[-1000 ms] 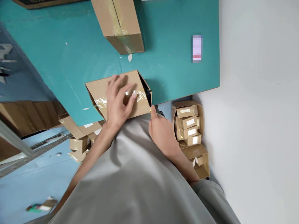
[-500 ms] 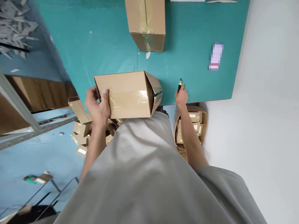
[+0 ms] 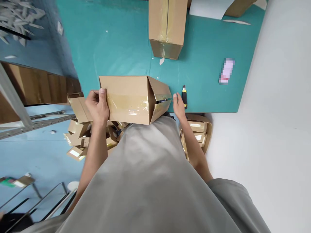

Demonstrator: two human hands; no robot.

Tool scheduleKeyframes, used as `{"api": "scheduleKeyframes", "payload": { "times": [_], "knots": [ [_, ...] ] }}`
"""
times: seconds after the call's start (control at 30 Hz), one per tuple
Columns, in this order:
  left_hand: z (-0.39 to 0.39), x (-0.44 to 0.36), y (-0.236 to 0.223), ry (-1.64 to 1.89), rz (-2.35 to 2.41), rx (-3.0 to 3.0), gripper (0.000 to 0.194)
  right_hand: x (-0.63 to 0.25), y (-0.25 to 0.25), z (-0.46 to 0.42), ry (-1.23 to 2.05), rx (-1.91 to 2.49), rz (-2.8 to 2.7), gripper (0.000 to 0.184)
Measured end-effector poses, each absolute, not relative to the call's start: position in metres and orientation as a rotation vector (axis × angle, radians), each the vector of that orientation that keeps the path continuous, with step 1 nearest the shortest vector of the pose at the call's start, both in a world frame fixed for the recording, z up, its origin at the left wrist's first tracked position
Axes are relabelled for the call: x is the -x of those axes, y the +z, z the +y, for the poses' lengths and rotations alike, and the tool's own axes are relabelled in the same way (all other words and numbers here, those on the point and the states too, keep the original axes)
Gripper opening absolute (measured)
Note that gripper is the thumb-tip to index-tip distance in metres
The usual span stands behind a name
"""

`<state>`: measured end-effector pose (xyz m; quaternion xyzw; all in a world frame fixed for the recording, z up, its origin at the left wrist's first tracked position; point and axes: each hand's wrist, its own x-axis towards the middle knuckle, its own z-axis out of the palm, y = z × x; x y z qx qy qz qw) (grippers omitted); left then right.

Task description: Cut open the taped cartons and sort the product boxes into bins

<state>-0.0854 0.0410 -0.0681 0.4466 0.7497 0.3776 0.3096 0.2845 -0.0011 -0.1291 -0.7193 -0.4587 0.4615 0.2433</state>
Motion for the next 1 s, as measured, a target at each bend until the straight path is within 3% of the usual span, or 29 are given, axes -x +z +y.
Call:
{"api": "scheduleKeyframes", "payload": {
  "times": [0.1, 0.3, 0.47, 0.73, 0.87, 1.0],
  "knots": [
    [0.039, 0.077, -0.067, 1.017, 1.954, -1.158, 0.059, -0.268, -0.089, -0.012, 1.283, 1.922, -1.219, 0.093],
    [0.028, 0.048, -0.056, 0.978, 1.866, -1.117, 0.052, -0.247, -0.026, -0.02, 1.193, 1.895, -1.382, 0.085],
    [0.013, 0.044, -0.043, 0.885, 1.549, -1.218, 0.057, -0.253, -0.028, -0.016, 1.097, 1.876, -1.415, 0.077],
    [0.011, 0.048, -0.018, 0.698, 1.414, -1.531, 0.048, -0.276, -0.042, -0.019, 1.12, 1.828, -1.347, 0.074],
    [0.01, 0.045, -0.034, 0.79, 1.331, -1.299, 0.062, -0.298, -0.037, -0.018, 1.126, 1.846, -1.294, 0.07],
    [0.014, 0.041, -0.097, 0.847, 1.433, -0.925, 0.086, -0.332, -0.036, -0.017, 1.153, 1.824, -1.255, 0.066]
  ]
}}
